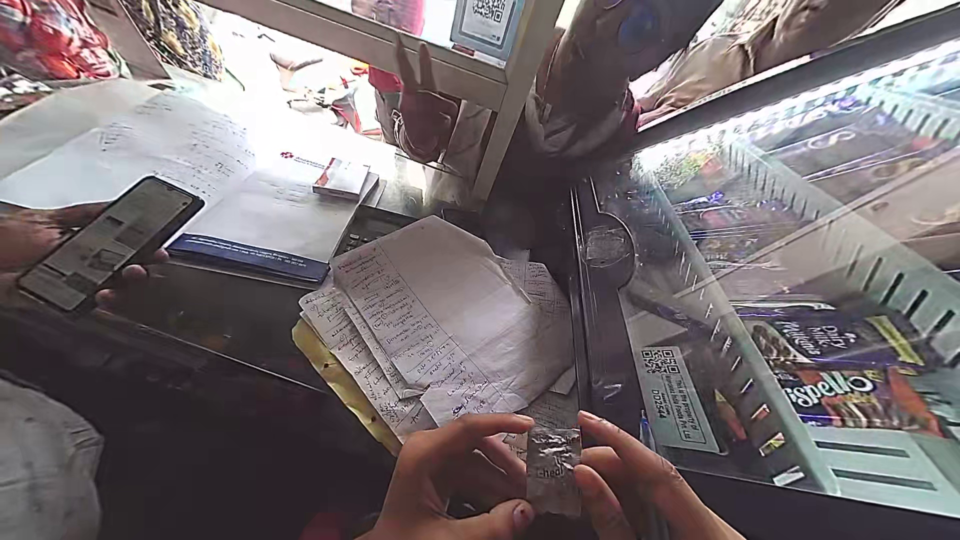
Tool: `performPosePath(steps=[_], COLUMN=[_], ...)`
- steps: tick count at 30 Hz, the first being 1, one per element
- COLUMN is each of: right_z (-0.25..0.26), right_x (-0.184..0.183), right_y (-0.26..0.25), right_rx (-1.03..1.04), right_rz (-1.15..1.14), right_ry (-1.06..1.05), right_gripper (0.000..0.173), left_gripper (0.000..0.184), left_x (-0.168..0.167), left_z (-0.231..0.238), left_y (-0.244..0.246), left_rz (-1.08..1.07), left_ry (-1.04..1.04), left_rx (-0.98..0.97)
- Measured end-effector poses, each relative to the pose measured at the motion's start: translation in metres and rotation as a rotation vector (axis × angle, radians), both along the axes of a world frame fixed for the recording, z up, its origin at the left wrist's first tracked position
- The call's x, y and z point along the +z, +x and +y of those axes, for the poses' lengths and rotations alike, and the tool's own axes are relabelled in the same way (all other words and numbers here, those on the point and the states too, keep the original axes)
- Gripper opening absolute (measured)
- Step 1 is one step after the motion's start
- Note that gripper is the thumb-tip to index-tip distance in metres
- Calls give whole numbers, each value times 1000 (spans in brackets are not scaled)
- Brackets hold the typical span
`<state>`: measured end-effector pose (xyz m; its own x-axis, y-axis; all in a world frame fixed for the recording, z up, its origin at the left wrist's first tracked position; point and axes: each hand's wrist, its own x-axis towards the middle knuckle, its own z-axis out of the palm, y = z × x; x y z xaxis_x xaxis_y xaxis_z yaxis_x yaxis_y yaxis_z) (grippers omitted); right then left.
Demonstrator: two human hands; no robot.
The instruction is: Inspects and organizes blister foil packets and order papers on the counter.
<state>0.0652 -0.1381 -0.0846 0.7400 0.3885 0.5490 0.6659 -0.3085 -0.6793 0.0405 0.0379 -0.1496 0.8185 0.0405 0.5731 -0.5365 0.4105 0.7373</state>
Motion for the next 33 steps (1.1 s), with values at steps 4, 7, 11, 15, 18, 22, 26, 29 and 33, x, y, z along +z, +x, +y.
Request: performPosePath(steps=[4,7,11,15,18,22,26,29,33], right_z=[-2,-3,-3,-2,-3,-6,-6,-5,-12], right_x=[1,0,0,-2,-6,-12,-15,-16,-26], right_y=[0,0,0,1,-1,-5,-6,-6,-3], right_rx=[9,24,12,32,65,121,106,124,372], right_rz=[-2,14,11,5,23,79,54,54,84], right_ry=[-25,-5,-24,-3,35,12,19,19,-43], right_gripper=[28,27,27,22,12,19,16,13,23], left_gripper=[48,47,44,30,27,27,27,27,29], left_x=[-2,-4,-2,0,1,3,2,1,-1], left_z=[-1,-2,1,2,1,1,2,13,46], left_y=[1,2,5,7,8,7,7,6,-4], left_rz=[-2,-6,1,24,53,47,44,64,132], left_ry=[-28,-57,-61,-80,-83,-75,-52,-28,-51], left_rx=[-19,-41,-84,-65,14,85,99,231,541])
